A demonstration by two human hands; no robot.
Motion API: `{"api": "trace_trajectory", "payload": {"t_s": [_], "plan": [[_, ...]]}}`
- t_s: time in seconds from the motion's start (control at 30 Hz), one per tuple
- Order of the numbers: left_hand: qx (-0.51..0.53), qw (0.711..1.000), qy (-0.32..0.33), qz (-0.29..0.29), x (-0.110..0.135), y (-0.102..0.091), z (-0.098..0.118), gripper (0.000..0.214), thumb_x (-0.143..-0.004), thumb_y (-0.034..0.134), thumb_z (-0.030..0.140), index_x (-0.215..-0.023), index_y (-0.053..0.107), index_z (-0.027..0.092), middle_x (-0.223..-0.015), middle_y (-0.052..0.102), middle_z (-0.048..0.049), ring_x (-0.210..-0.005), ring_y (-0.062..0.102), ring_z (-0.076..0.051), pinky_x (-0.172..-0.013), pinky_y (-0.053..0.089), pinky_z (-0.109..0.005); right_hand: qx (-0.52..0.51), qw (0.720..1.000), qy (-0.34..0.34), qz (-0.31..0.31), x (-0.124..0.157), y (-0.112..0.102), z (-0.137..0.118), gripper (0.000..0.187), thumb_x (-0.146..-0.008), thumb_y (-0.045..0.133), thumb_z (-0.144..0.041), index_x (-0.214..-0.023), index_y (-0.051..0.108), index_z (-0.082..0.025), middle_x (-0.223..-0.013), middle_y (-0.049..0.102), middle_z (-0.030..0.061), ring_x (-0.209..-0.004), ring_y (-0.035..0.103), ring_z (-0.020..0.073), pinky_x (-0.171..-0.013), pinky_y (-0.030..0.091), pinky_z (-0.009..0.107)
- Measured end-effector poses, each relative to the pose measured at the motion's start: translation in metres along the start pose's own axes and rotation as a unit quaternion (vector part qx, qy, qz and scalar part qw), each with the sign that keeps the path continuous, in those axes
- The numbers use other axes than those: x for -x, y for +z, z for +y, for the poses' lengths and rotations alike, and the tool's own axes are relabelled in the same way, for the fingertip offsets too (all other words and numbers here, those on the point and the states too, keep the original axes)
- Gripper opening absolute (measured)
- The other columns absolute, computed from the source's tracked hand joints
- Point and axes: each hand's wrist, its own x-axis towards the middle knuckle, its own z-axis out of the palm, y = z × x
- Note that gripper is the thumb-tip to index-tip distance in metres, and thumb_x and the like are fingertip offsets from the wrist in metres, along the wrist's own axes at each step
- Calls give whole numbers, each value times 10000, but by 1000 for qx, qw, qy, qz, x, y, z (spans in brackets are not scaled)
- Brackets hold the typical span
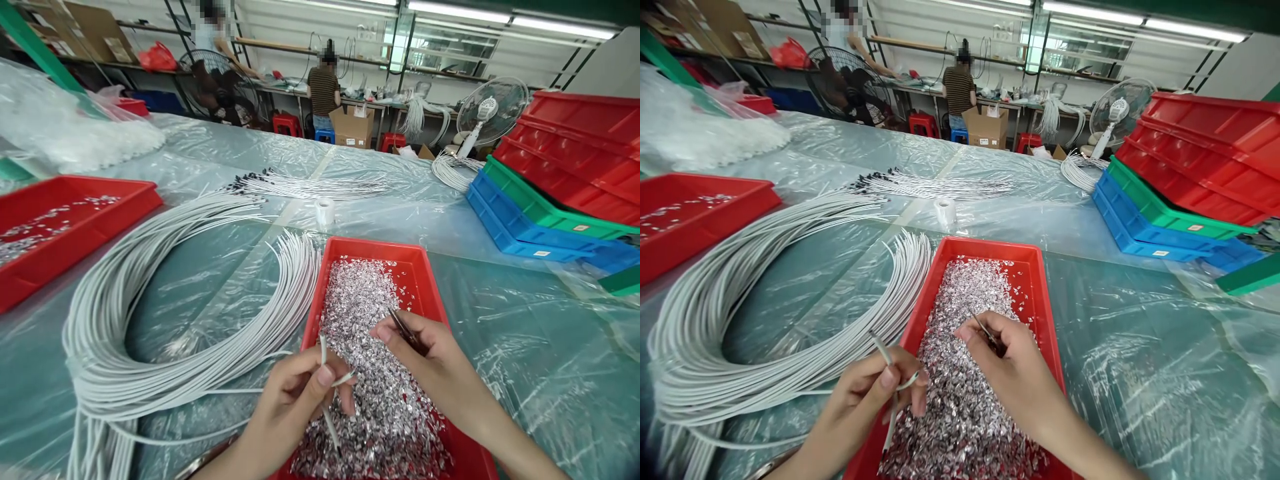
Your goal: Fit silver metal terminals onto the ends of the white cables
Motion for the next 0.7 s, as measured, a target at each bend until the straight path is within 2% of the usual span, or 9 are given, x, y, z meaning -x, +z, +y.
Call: {"api": "trace_trajectory", "payload": {"t_s": [0.1, 0.17, 0.4, 0.5, 0.6, 0.7], "plan": [[8, 1000, 1, -3, 0, 0, -1, 351, -919, 449, 461, -785, 622, 187, -614, 658, -31, -448, 413, -87, -405, 268, -195, -28, 999, 18, 10, -1, -1, 1, 84, -842, 594, -299, -828, 575, -219, -593, 307, -81, -533, 275, 116, -488, 231, 262], [9, 1000, -6, -6, -1, 0, 1, 353, -917, 449, 468, -793, 627, 189, -614, 654, -30, -447, 406, -84, -400, 266, -189, -37, 999, 20, 18, -2, -1, 1, 86, -824, 615, -284, -806, 560, -221, -571, 262, -93, -514, 241, 113, -472, 205, 262], [27, 999, -33, 5, -1, 2, 1, 267, -945, 399, 437, -998, 543, 219, -585, 636, 11, -402, 348, -67, -390, 248, -173, 11, 999, -32, 29, -3, -2, -1, 233, -893, 511, -383, -737, 552, -215, -639, 385, -45, -587, 333, 132, -514, 282, 267], [13, 998, -54, -32, 2, 2, -1, 255, -950, 396, 414, -1024, 526, 208, -536, 595, 29, -401, 404, -69, -395, 244, -178, 18, 998, -54, 32, 3, -4, -4, 164, -891, 522, -364, -806, 588, -240, -641, 418, -42, -591, 372, 136, -510, 307, 263], [-20, 995, -72, -70, 4, 3, 0, 296, -954, 372, 414, -982, 552, 181, -502, 515, 45, -416, 473, -84, -407, 276, -190, 19, 998, -55, 9, 8, -3, -6, 87, -864, 575, -324, -900, 625, -262, -594, 352, -63, -532, 330, 125, -473, 275, 261], [-63, 990, -80, -96, 5, 3, 2, 356, -955, 330, 444, -946, 555, 168, -496, 468, 54, -413, 472, -91, -427, 318, -200, 18, 997, -64, -25, 10, -1, -7, 69, -852, 597, -293, -897, 638, -261, -593, 321, -69, -520, 298, 119, -468, 245, 270]]}}
